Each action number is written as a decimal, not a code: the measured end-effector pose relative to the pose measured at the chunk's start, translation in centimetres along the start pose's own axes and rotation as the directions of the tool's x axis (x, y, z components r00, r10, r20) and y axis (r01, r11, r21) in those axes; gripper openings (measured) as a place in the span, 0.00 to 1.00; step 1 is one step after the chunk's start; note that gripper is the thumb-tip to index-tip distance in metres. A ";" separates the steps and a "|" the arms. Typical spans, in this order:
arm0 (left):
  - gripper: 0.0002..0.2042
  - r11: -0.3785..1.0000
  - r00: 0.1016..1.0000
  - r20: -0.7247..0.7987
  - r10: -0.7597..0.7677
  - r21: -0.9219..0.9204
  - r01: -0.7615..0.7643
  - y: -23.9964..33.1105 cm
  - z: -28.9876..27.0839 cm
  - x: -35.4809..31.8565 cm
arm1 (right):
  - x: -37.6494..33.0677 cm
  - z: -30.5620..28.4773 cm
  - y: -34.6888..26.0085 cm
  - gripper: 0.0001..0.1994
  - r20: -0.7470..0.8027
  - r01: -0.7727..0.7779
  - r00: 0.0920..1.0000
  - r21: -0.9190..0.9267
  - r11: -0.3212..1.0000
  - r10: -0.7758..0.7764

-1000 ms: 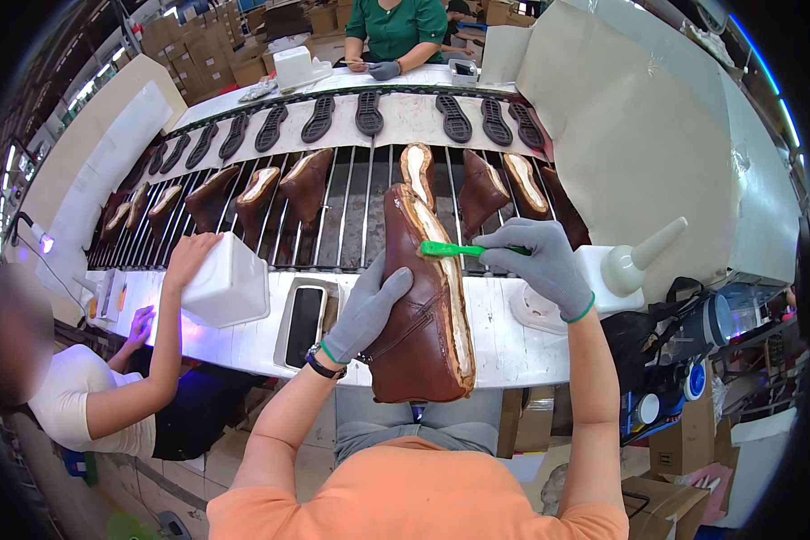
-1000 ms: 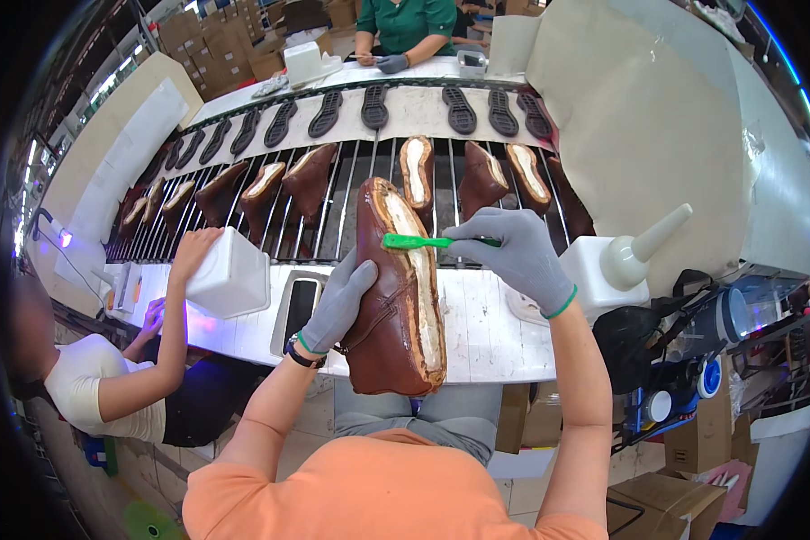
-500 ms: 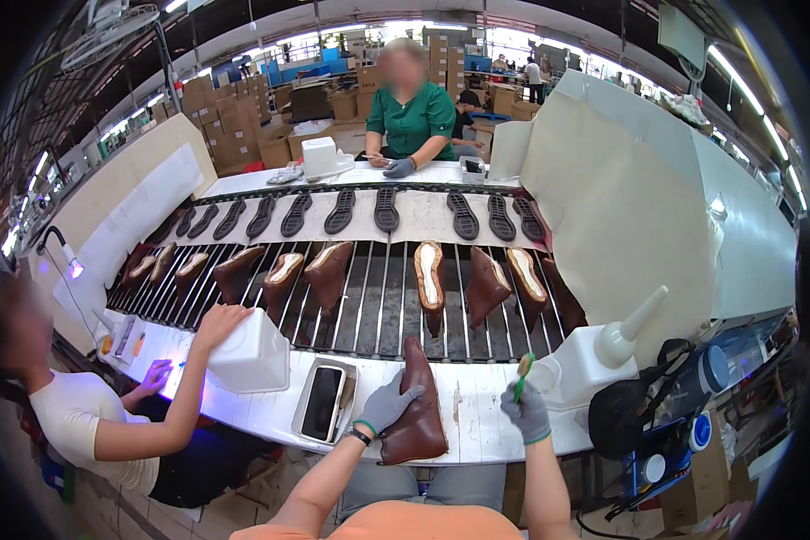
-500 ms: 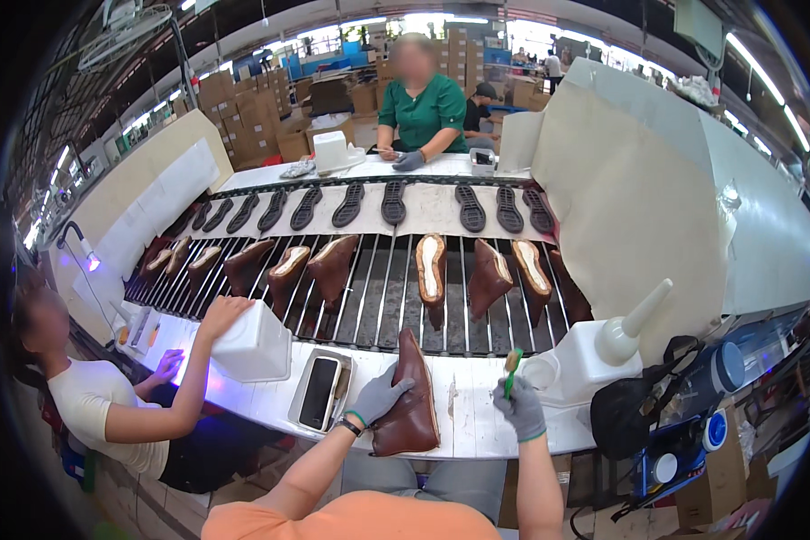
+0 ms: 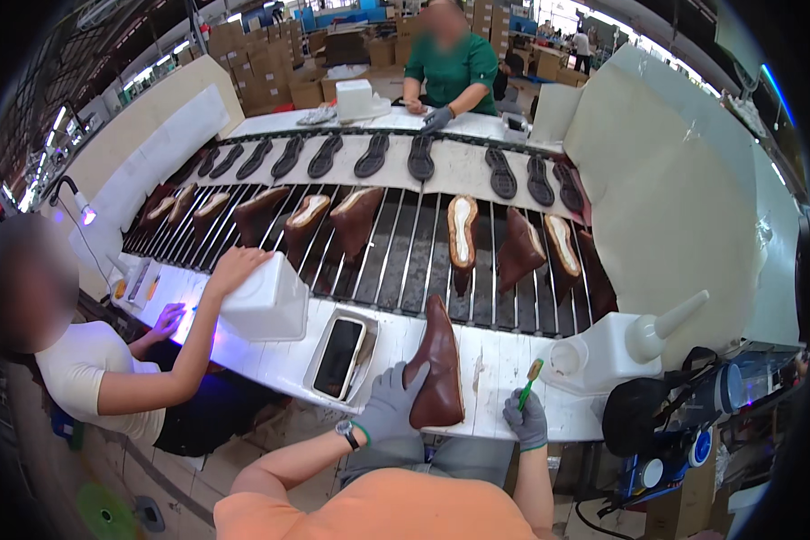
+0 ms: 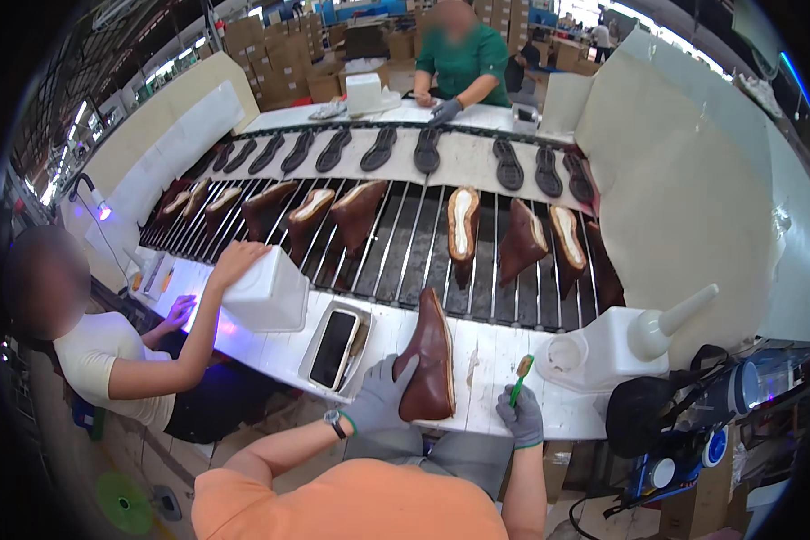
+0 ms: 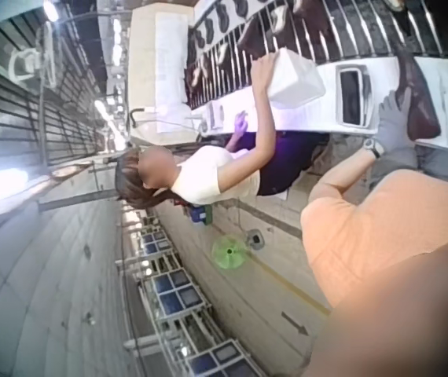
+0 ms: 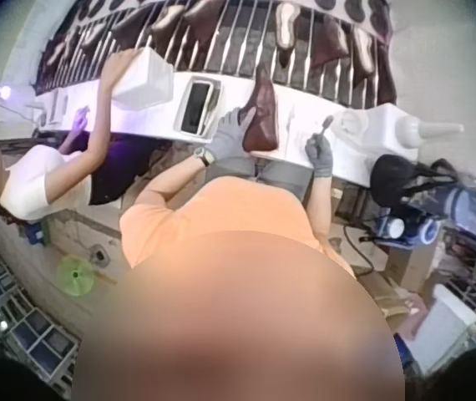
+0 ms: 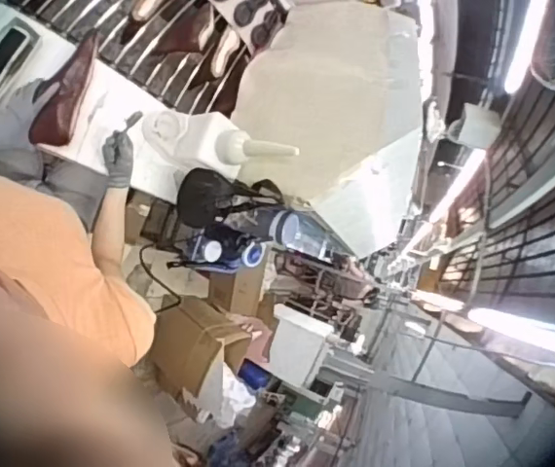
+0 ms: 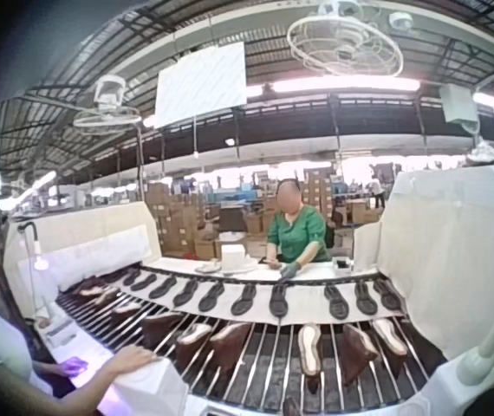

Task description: Applying adhesive to the edges of leather shoe uppers using a brush in a manufacturing setting.

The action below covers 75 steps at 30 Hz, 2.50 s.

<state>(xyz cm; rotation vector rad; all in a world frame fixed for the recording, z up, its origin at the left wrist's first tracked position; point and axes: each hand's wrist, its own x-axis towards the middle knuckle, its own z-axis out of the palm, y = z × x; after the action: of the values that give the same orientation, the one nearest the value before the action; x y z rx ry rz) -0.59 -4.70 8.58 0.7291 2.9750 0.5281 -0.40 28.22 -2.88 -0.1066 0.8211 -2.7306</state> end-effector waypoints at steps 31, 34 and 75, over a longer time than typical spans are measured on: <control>0.16 0.865 0.933 -0.327 -0.149 -0.500 -0.038 -4.2 4.5 16.4 | 10.4 9.0 0.3 0.19 -0.160 -0.013 0.987 -0.262 0.965 -0.030; 0.18 0.956 0.988 -0.093 -0.123 -0.279 0.092 1.0 8.9 14.0 | 13.7 10.0 3.0 0.16 -0.307 0.031 0.892 -0.691 0.722 -0.332; 0.22 0.963 0.927 -0.325 0.187 -0.126 -0.238 0.9 10.5 12.2 | 12.8 7.4 5.5 0.13 -0.253 0.068 0.810 -0.856 0.512 -0.530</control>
<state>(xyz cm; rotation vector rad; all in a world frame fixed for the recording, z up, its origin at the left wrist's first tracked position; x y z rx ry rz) -9.88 4.98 -0.45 1.0505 3.0936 0.9745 -10.17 16.18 0.13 0.3105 2.4252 -2.3915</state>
